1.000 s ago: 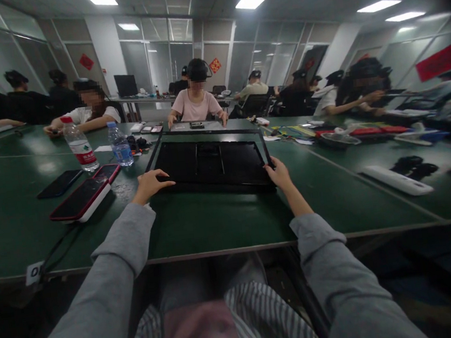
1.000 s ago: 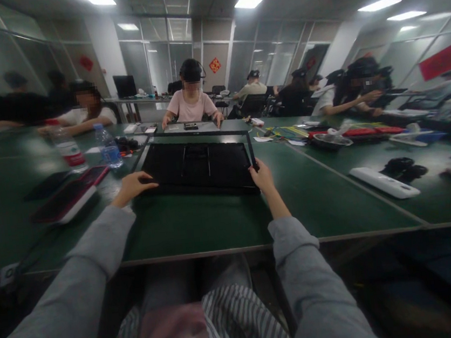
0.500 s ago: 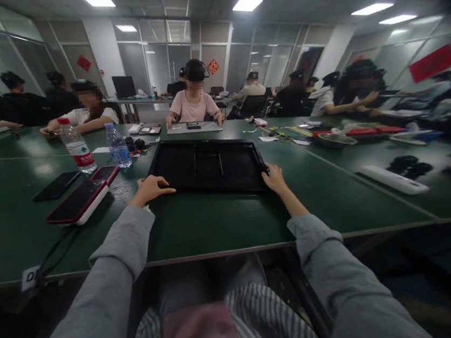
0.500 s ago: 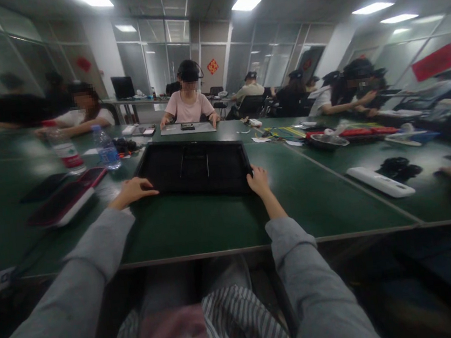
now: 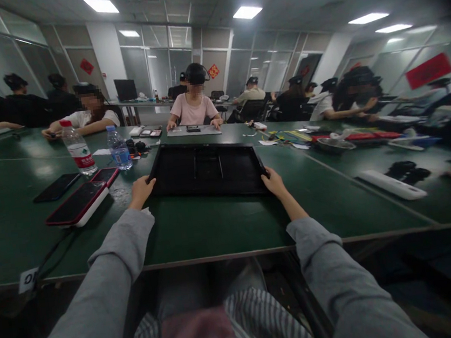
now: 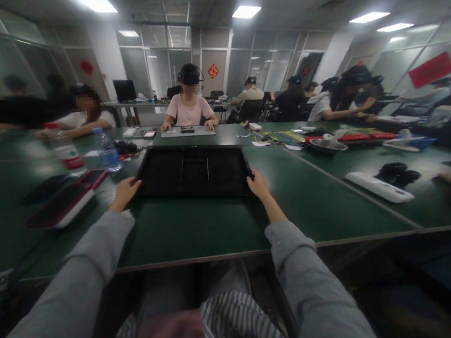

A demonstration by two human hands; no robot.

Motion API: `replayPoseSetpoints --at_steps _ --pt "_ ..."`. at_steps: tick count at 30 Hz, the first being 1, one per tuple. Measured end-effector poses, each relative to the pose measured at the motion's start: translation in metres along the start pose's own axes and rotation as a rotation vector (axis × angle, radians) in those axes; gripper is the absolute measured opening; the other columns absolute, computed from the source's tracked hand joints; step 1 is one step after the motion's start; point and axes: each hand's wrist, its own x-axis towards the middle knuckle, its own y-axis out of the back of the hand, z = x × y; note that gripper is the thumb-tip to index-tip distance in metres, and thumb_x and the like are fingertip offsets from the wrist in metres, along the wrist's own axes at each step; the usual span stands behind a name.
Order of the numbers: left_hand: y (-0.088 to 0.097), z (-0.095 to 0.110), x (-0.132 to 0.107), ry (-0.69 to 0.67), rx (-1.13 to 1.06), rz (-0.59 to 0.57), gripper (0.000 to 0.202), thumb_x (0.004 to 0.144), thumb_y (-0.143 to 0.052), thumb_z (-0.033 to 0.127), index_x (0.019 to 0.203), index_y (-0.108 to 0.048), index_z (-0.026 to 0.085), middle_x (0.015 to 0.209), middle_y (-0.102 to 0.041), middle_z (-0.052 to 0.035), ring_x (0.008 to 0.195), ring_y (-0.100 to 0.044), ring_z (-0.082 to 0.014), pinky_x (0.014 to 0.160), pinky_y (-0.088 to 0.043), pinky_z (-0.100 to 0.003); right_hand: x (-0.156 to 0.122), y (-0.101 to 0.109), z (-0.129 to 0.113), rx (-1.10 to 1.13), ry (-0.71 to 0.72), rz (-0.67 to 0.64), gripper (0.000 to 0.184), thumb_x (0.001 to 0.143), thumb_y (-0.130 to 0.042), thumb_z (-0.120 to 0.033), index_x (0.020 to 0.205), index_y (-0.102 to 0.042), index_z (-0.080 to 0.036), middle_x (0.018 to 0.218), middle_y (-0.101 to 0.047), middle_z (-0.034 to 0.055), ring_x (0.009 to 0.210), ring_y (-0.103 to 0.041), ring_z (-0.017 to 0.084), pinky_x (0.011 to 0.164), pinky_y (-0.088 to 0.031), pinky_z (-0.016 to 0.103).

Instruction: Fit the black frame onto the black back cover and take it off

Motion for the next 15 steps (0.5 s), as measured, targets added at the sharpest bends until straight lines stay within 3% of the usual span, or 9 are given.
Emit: replayPoseSetpoints --at_steps 9,15 --pt "0.007 0.010 -0.008 -0.001 0.057 0.014 0.037 0.098 -0.074 0.040 0.121 -0.081 0.012 0.125 -0.082 -0.0204 0.123 -0.076 -0.0364 0.105 -0.055 -0.041 0.006 0.013 0.000 0.217 -0.044 -0.123 0.060 0.077 -0.067 -0.025 0.137 -0.069 -0.025 0.117 -0.080 0.0096 0.118 -0.075 0.031 0.115 -0.059 0.061" --pt "0.001 0.011 -0.008 0.011 0.017 0.051 0.036 0.097 -0.075 0.041 0.121 -0.081 0.014 0.124 -0.082 -0.0197 0.122 -0.076 -0.0357 0.106 -0.055 -0.042 0.003 0.013 -0.005 0.206 -0.066 -0.058 0.057 0.079 -0.070 -0.024 0.136 -0.070 -0.025 0.128 -0.079 0.0109 0.130 -0.072 0.032 0.124 -0.052 0.062"
